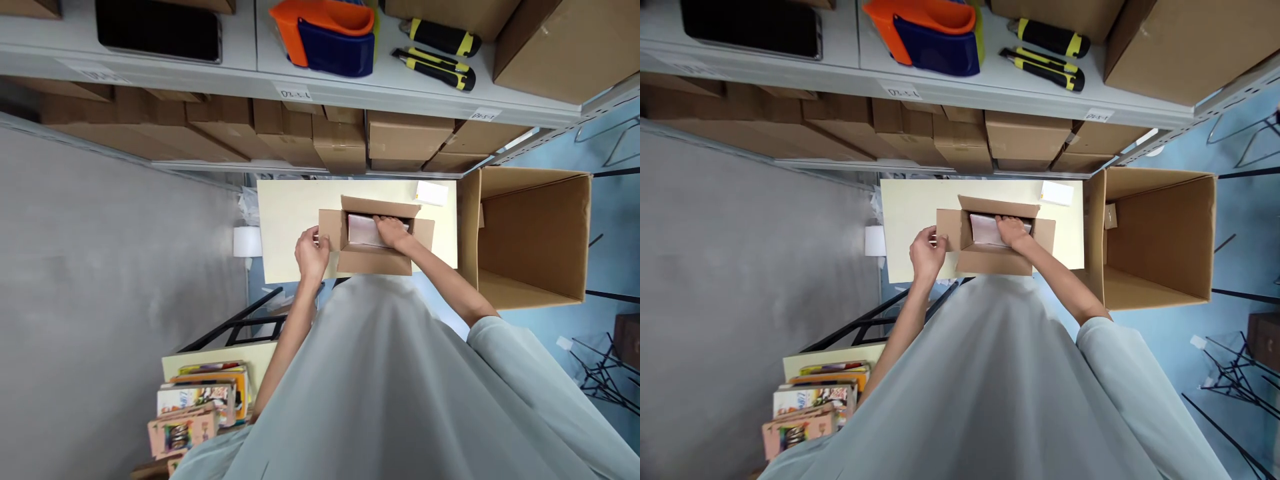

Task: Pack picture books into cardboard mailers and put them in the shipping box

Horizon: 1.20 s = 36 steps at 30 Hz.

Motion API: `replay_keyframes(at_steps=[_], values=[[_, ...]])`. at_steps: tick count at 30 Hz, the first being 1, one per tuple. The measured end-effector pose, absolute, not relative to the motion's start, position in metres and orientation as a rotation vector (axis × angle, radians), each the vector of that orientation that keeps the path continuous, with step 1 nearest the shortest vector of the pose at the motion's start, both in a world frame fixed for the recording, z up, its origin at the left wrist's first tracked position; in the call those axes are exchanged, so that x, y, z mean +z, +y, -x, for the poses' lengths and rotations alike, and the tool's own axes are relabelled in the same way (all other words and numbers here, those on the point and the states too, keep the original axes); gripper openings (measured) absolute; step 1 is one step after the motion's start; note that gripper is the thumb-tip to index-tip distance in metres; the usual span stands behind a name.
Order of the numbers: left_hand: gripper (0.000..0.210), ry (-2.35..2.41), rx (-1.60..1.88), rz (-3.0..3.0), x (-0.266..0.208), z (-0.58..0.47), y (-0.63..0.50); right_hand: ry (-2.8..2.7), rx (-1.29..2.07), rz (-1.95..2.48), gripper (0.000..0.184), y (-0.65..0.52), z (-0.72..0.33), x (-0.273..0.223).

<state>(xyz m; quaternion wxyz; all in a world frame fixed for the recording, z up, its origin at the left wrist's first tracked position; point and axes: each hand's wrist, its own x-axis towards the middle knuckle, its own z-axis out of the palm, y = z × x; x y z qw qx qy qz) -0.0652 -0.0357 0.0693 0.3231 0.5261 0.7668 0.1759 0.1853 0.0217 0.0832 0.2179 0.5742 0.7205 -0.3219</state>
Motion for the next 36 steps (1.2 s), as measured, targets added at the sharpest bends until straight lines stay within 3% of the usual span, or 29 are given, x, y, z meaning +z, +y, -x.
replay_keyframes(at_steps=[4,8,10,13,16,21,24,26,31,36], values=[[0.033,2.005,0.484,-1.398,0.077,0.063,-0.036,2.203,-0.927,-1.73,0.048,-0.013,-0.219,0.101],[0.031,1.951,0.544,-1.436,0.086,0.061,-0.038,2.312,-0.791,-2.349,0.044,-0.058,-0.278,0.109],[0.031,1.891,0.569,-1.476,0.091,0.059,-0.041,2.109,-0.701,-2.72,0.05,-0.078,-0.303,0.105],[0.034,1.795,0.607,-1.538,0.095,0.057,-0.046,1.74,-1.016,-2.926,0.068,-0.1,-0.319,0.096],[0.036,1.695,0.611,-1.595,0.097,0.054,-0.05,1.716,-1.343,-2.9,0.073,-0.112,-0.307,0.095],[0.045,1.451,0.464,-1.726,0.092,0.053,-0.049,2.11,-1.511,-2.568,0.054,-0.115,-0.274,0.106],[0.077,1.239,0.233,-1.816,0.086,0.06,-0.05,2.293,-1.39,-2.213,0.046,-0.118,-0.278,0.104],[0.095,1.176,0.13,-1.828,0.082,0.067,-0.052,2.343,-1.255,-2.043,0.055,-0.122,-0.288,0.1],[0.09,1.227,0.222,-1.697,0.074,0.078,-0.05,2.38,-1.192,-1.901,0.07,-0.126,-0.302,0.091],[0.087,1.396,0.39,-1.574,0.06,0.071,-0.026,2.262,-1.237,-2.323,0.064,-0.098,-0.294,0.079]])
